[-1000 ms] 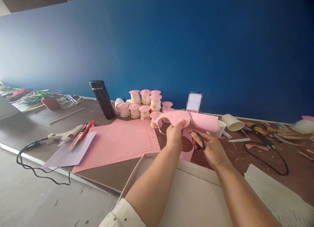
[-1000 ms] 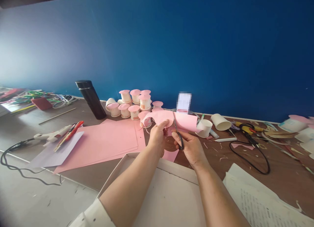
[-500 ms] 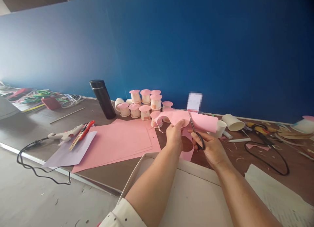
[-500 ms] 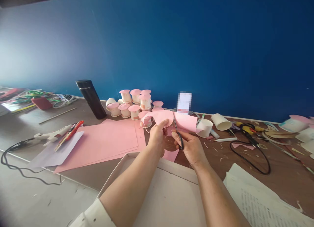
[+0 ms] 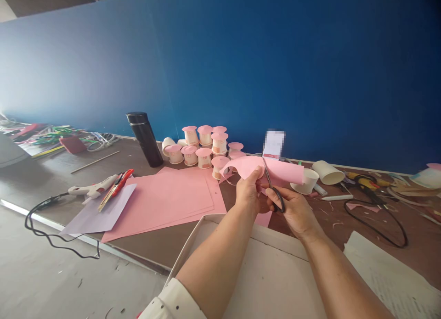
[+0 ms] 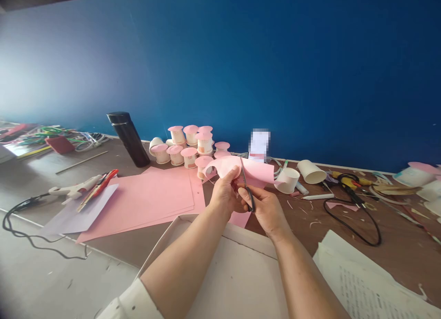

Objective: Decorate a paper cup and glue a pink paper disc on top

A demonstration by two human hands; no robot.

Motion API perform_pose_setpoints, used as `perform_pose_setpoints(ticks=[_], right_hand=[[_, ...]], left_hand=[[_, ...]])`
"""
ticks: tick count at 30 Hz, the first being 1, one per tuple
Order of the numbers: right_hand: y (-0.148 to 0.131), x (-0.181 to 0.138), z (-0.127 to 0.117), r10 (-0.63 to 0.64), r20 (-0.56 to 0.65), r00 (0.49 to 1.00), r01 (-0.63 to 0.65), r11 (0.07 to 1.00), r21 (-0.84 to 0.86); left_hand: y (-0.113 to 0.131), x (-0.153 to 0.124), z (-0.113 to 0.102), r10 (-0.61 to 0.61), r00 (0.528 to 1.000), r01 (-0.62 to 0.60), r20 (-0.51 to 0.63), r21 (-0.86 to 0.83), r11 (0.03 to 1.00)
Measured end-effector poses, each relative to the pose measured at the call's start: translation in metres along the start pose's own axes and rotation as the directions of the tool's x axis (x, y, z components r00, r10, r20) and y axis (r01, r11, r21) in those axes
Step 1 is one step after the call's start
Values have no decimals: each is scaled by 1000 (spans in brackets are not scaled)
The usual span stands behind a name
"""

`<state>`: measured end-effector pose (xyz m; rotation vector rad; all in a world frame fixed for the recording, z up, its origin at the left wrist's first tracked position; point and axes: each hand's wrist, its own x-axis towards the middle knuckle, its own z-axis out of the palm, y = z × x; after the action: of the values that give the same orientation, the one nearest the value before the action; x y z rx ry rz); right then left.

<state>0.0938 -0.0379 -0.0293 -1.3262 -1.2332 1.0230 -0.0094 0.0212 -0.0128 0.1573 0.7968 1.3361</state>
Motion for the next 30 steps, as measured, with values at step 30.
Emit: perform_pose_setpoints(ticks=[30], right_hand=[[-2,1,0,-47,-59,997,51,997,65]], left_hand=[[7,-14,-2,139,985,-161,106,239,958]])
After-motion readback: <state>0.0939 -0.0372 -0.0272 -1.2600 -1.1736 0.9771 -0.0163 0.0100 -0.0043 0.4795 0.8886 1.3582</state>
